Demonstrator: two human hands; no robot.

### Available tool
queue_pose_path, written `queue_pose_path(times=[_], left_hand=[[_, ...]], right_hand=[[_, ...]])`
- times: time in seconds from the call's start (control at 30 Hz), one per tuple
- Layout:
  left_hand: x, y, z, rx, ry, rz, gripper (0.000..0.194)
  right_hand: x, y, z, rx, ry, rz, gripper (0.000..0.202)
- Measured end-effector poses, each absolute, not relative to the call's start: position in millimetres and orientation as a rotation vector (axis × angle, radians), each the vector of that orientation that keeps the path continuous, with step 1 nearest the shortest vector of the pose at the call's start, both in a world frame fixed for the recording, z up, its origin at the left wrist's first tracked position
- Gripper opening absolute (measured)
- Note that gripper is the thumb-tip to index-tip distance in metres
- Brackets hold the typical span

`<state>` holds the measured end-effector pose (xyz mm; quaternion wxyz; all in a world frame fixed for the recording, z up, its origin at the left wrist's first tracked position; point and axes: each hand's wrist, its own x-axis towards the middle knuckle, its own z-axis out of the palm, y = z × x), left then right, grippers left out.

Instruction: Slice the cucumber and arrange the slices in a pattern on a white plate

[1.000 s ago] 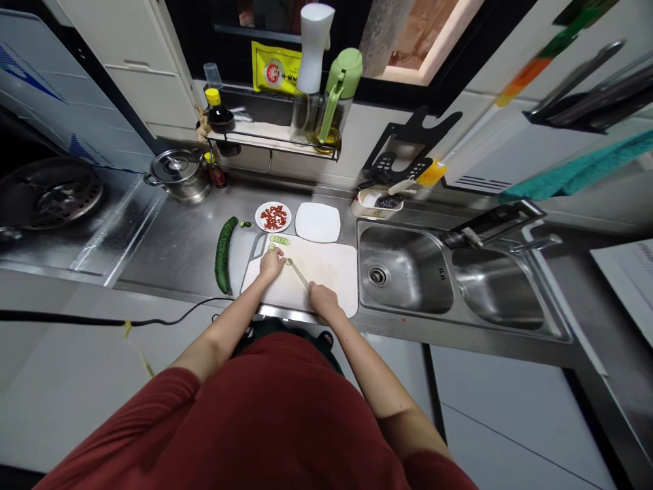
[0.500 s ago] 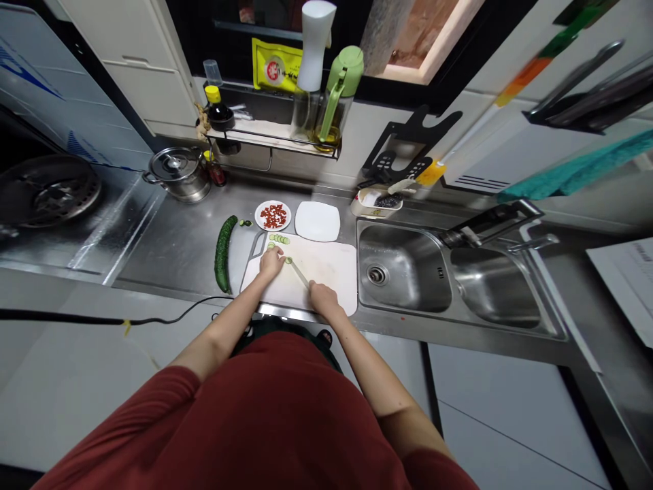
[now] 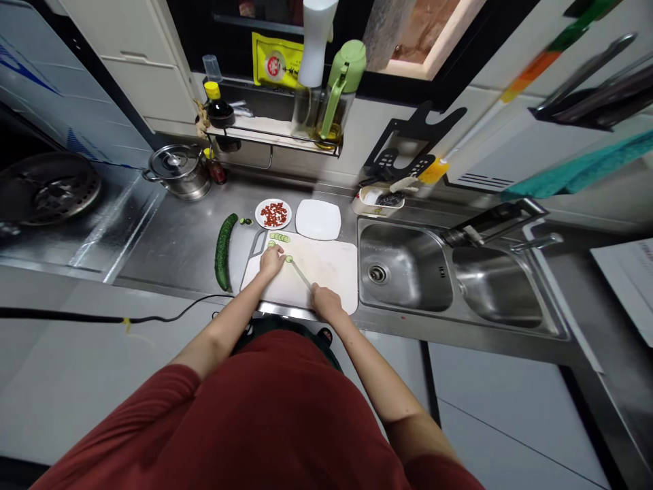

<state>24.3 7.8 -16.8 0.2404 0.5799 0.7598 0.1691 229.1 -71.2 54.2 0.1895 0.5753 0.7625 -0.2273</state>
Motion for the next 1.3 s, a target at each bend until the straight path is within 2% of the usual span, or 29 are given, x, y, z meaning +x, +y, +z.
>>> queue_pose_path(times=[1.03,1.3], left_hand=[[25,3,-15,1.617,2.087,0.484,0.015],[33,-19,-13,1.728,2.062,0.530,0.027]], right_hand=[[219,-61,53,1.632,2.173,-0.634,0.028],[224,-68,57,1.641,2.158,-0.656,0.030]])
